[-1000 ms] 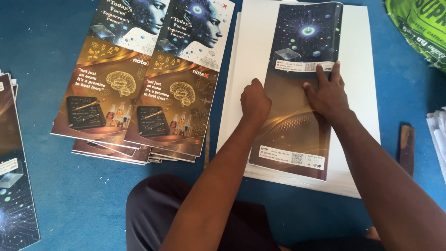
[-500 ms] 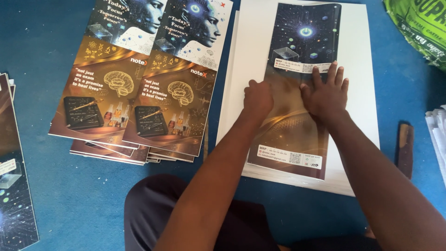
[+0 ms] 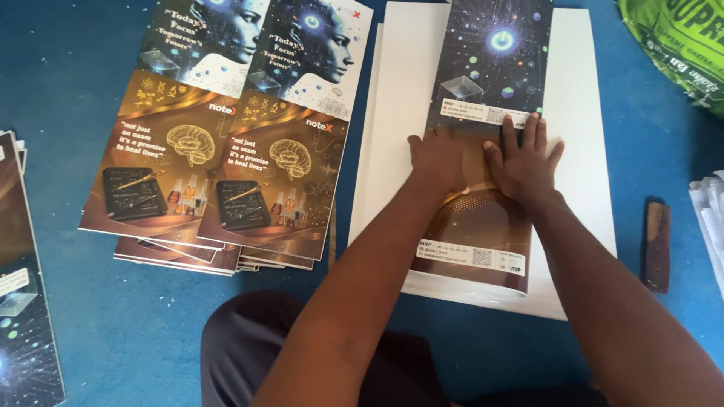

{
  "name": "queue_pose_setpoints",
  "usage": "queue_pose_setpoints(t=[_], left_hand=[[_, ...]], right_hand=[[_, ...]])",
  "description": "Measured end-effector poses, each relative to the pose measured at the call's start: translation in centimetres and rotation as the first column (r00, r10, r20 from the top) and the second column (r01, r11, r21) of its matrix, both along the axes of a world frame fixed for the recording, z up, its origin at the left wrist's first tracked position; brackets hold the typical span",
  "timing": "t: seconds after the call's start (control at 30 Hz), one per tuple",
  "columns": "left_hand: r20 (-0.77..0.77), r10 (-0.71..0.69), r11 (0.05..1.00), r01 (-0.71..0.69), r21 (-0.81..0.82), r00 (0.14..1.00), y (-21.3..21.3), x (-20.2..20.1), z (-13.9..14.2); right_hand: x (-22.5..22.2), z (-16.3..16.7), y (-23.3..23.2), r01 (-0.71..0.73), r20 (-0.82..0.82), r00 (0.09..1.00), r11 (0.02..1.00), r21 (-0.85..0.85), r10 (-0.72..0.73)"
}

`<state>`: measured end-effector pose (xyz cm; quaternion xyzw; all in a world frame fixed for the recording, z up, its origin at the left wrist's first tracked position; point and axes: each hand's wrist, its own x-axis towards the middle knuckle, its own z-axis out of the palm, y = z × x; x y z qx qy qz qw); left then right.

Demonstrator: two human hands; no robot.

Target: The person inserts a printed cover sheet into a stack of white paper, folds it over the edges, and smooths it down. They repeat this process for multiple units, stacking the finished notebooks to the left.

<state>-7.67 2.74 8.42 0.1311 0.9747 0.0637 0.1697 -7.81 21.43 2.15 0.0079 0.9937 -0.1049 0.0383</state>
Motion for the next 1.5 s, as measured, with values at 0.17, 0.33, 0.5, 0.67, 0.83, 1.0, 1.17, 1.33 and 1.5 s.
queue_pose_setpoints(t=[0.17,0.33,0.5,0.67,0.83,1.0,1.17,1.33,1.5], left_hand=[[0.001,-0.001,1.000,0.001,0.000,1.000,0.5,-0.2,-0.7],[-0.061,-0.017,0.999,0.014,-0.050,0.998,1.4,-0.6,-2.1],[-0.100,0.027,0.999,-0.031,-0.037,0.995,2.0,-0.4,-2.2],[-0.029,0.015,1.000,-0.015,-0.001,0.999,1.5,0.6,-1.2],[0.016,0.004,0.999,-0.004,-0.048,1.000,1.4,0.8,-0.1],[0.061,0.001,0.997,0.003,-0.080,0.998,1.4,0.9,0.5],[0.067,0.001,0.997,0.005,-0.079,0.998,1.2,1.1,0.5],[0.058,0.010,0.997,-0.006,-0.073,0.998,1.3,0.9,0.1],[0.041,0.022,0.998,-0.020,-0.055,0.999,1.2,0.8,-0.6]], right_hand=[[-0.9,0.7,0.3,0.011,0.115,0.993,1.000,0.009,-0.012],[-0.6,1.9,4.4,0.003,0.022,1.000,0.831,-0.556,0.012],[4.3,3.1,9.7,-0.076,-0.169,0.986,0.893,-0.443,0.000],[8.6,2.7,14.9,0.219,-0.143,0.958,0.955,-0.198,-0.249],[11.3,0.4,22.5,-0.187,0.106,0.976,0.491,0.851,0.188],[11.9,0.4,24.9,0.495,0.057,0.862,0.861,0.114,-0.503],[12.5,2.3,24.2,0.622,0.312,0.708,0.769,0.150,-0.633],[12.7,2.4,24.5,0.611,0.351,0.688,0.768,0.191,-0.635],[11.7,2.0,24.5,0.536,0.235,0.809,0.840,0.080,-0.539]])
